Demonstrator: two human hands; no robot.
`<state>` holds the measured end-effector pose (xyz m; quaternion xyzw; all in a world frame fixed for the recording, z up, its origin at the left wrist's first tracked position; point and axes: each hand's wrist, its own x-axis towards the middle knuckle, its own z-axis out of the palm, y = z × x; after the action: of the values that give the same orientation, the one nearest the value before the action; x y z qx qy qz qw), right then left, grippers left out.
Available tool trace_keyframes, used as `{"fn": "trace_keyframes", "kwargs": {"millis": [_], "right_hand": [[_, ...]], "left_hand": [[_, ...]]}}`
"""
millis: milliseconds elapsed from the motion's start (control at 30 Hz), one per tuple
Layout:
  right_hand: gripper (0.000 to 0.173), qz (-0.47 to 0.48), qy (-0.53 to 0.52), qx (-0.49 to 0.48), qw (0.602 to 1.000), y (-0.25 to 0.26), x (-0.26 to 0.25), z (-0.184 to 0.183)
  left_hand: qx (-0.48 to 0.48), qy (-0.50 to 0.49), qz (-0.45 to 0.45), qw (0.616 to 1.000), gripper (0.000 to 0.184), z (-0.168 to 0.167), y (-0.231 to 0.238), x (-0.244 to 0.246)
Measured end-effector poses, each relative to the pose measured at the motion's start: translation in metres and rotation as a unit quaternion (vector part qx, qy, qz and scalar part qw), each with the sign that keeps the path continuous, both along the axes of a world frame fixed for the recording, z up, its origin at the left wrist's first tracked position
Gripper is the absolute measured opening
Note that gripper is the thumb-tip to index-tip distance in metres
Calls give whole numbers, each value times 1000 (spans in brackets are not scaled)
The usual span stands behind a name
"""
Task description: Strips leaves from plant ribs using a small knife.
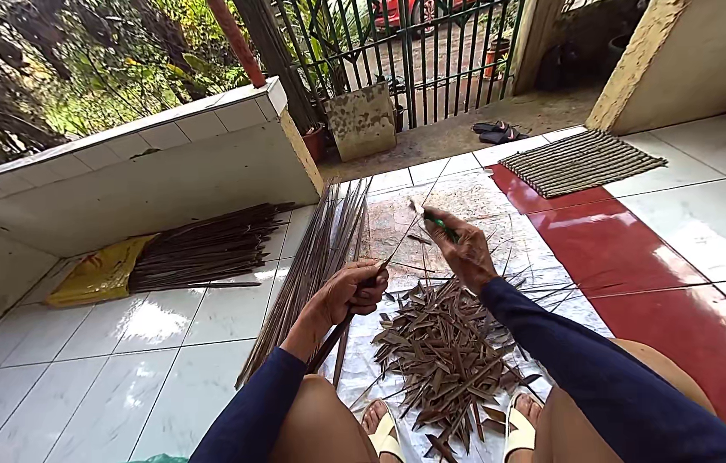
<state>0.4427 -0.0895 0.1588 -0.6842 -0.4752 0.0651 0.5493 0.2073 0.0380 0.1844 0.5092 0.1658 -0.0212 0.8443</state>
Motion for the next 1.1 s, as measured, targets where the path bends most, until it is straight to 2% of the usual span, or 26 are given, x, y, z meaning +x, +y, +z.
{"fn": "trace_keyframes", "kwargs": {"millis": [100, 200, 367, 467, 567, 733, 833, 900, 1000, 1100], "right_hand": [[36, -59, 51, 22, 997, 1, 27, 8], [37, -38, 80, 43, 995, -3, 37, 12], [37, 60, 87, -21, 994, -11, -5, 7], [31, 94, 85, -49, 991, -10, -26, -2], [20, 89, 85, -44, 991, -8, -33, -4], [17, 80, 97, -55, 991, -6, -24, -2], [25, 80, 97, -63, 990, -8, -19, -3], [36, 71, 57, -66, 994, -9, -21, -1], [37, 75, -13, -56, 995, -12, -23, -1], [36, 78, -50, -61, 994, -14, -24, -2]], "left_hand": [[24, 12, 18, 999, 34, -2, -2, 1], [91, 28, 76, 993, 37, 1, -5, 5], [172, 32, 146, 974, 33, 0, -12, 13], [225, 20, 131, 965, 33, 1, -18, 20], [270, 23, 108, 956, 34, 2, -25, 28], [292, 17, 94, 952, 35, 1, -27, 28], [261, 27, 105, 959, 35, 2, -28, 25], [228, 30, 109, 967, 35, 3, -26, 23], [186, 29, 116, 975, 36, 6, -21, 17], [260, 21, 151, 954, 36, 5, -19, 16]]}}
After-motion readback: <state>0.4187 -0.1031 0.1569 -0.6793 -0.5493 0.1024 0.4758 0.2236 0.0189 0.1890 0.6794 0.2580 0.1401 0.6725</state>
